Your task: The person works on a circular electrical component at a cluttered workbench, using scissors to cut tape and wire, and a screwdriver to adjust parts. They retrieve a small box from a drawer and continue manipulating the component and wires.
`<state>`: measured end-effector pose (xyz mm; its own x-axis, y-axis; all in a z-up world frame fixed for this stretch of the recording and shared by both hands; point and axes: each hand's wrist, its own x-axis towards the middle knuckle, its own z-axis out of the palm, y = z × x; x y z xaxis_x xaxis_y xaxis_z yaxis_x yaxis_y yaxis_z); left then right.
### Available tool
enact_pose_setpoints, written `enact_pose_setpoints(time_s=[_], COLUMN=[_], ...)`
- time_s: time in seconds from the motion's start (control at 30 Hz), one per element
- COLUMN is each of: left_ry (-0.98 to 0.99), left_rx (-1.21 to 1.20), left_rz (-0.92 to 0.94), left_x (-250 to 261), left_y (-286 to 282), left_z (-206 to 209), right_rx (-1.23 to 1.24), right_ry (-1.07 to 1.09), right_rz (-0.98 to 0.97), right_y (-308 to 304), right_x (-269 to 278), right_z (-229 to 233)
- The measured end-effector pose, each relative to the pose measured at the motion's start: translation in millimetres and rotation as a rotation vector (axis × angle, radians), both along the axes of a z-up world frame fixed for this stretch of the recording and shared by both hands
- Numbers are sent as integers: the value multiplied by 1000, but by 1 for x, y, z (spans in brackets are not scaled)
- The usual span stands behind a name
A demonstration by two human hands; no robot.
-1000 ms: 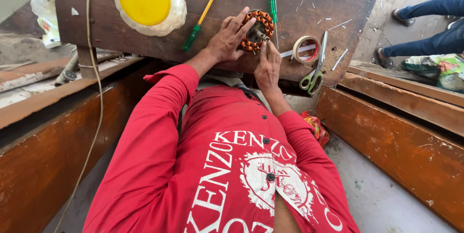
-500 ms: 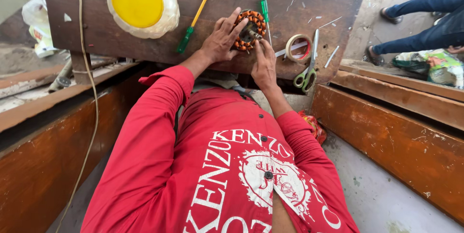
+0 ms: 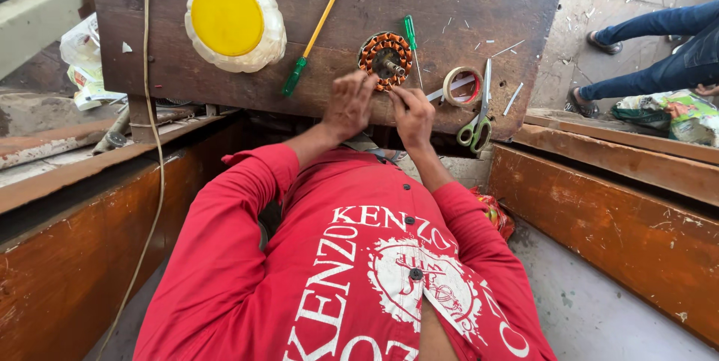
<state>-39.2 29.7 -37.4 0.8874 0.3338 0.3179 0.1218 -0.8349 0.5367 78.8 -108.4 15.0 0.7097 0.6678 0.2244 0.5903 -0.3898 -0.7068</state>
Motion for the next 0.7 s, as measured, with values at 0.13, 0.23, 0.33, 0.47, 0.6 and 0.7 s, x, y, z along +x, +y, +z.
enact_pose_setpoints(time_s=[0.13, 0.23, 0.33, 0.47, 0.6, 0.7], left_ry=[11, -67, -104, -88, -166, -209], left_rx=[-188, -96, -120, -200, -242, -280], left_rz=[-147, -211, -203, -340, -383, -311], left_x=[9, 24, 22, 7, -10, -18], left_y=[-14, -9, -3, 0, 5, 14], left_z=[13, 21, 25, 31, 47, 61], right_rx=[46, 78, 41, 16, 52, 125], right_ry=[-81, -45, 69, -40, -161, -208], right_rz=[145, 103, -14, 123, 178, 187], right_y=[-28, -34, -30, -16, 1, 5], right_x=[-15, -13, -10, -11, -11, -12], right_z=[9, 10, 4, -7, -12, -5])
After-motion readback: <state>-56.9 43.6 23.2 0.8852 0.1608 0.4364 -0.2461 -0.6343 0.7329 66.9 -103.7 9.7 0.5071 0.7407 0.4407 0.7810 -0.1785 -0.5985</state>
